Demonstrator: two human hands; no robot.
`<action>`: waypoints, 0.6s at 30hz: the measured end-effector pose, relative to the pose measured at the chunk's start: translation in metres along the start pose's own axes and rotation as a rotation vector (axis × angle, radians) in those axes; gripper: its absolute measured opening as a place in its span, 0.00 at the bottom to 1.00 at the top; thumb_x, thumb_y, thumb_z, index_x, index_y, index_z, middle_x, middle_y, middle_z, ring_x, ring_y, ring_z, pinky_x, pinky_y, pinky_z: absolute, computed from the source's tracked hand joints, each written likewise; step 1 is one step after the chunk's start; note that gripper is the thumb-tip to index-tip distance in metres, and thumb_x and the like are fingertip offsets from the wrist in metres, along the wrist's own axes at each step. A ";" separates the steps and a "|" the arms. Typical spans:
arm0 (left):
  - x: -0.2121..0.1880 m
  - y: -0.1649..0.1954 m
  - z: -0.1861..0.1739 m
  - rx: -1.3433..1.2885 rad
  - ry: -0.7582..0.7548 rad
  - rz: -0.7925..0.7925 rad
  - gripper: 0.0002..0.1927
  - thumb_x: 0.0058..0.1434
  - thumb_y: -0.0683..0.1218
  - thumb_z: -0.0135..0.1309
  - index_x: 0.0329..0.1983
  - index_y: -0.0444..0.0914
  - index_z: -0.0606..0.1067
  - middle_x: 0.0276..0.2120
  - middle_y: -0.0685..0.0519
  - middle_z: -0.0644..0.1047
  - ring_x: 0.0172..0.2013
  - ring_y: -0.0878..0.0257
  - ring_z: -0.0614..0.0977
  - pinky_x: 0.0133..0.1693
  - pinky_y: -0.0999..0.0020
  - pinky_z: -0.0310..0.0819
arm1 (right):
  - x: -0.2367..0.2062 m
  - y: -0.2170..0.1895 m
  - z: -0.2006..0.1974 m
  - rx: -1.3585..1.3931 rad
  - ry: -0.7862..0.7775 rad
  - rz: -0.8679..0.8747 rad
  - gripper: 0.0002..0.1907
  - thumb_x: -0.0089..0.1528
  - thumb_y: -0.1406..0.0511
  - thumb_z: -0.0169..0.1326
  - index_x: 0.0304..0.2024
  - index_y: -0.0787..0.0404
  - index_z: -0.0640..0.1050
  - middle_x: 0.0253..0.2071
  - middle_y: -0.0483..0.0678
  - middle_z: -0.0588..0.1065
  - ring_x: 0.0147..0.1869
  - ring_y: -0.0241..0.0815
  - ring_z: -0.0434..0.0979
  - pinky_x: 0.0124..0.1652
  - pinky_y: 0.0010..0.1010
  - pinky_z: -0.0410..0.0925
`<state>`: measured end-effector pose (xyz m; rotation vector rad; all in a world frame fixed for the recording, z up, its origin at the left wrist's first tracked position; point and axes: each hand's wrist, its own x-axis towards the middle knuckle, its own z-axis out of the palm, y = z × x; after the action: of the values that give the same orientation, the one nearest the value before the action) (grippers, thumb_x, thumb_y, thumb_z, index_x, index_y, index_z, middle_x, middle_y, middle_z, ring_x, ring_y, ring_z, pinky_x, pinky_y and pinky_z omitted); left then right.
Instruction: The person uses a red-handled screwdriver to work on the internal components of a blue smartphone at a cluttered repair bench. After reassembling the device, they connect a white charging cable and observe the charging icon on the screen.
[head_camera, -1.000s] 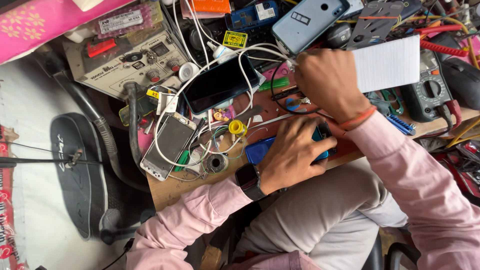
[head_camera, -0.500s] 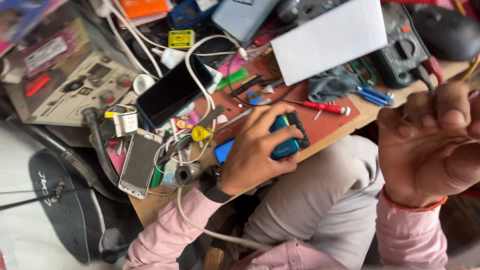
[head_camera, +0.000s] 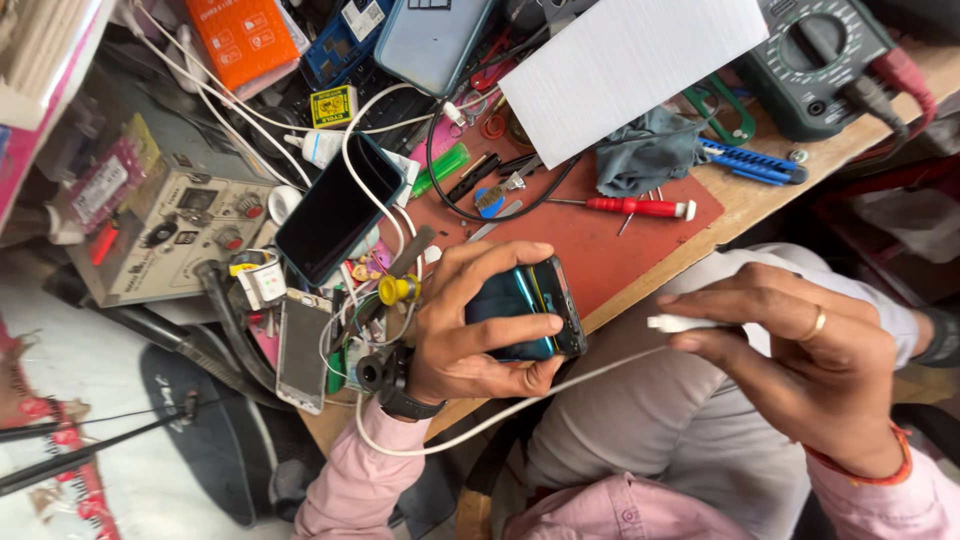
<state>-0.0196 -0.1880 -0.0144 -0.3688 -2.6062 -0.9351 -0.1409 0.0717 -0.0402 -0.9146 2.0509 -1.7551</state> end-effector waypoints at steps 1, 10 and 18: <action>-0.001 -0.001 -0.001 -0.003 0.002 0.001 0.25 0.53 0.48 0.74 0.53 0.51 0.77 0.61 0.47 0.74 0.58 0.50 0.77 0.58 0.58 0.76 | 0.007 0.000 0.004 -0.004 -0.014 -0.066 0.16 0.52 0.74 0.67 0.43 0.66 0.83 0.34 0.45 0.81 0.32 0.33 0.75 0.32 0.25 0.65; -0.007 -0.005 0.000 -0.004 0.002 -0.005 0.25 0.52 0.49 0.74 0.52 0.52 0.78 0.61 0.48 0.74 0.56 0.50 0.78 0.56 0.59 0.74 | 0.039 -0.008 0.016 -0.058 -0.092 -0.357 0.16 0.54 0.73 0.64 0.45 0.60 0.83 0.35 0.45 0.78 0.38 0.39 0.78 0.36 0.31 0.67; -0.005 -0.005 -0.001 0.020 -0.007 0.004 0.25 0.52 0.49 0.75 0.52 0.52 0.78 0.61 0.47 0.74 0.56 0.49 0.77 0.58 0.57 0.74 | 0.049 -0.007 0.018 -0.110 -0.157 -0.408 0.17 0.55 0.72 0.61 0.47 0.58 0.82 0.37 0.44 0.77 0.39 0.39 0.78 0.35 0.31 0.68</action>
<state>-0.0171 -0.1933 -0.0184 -0.3722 -2.6182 -0.9071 -0.1655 0.0270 -0.0287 -1.5430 1.9765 -1.6977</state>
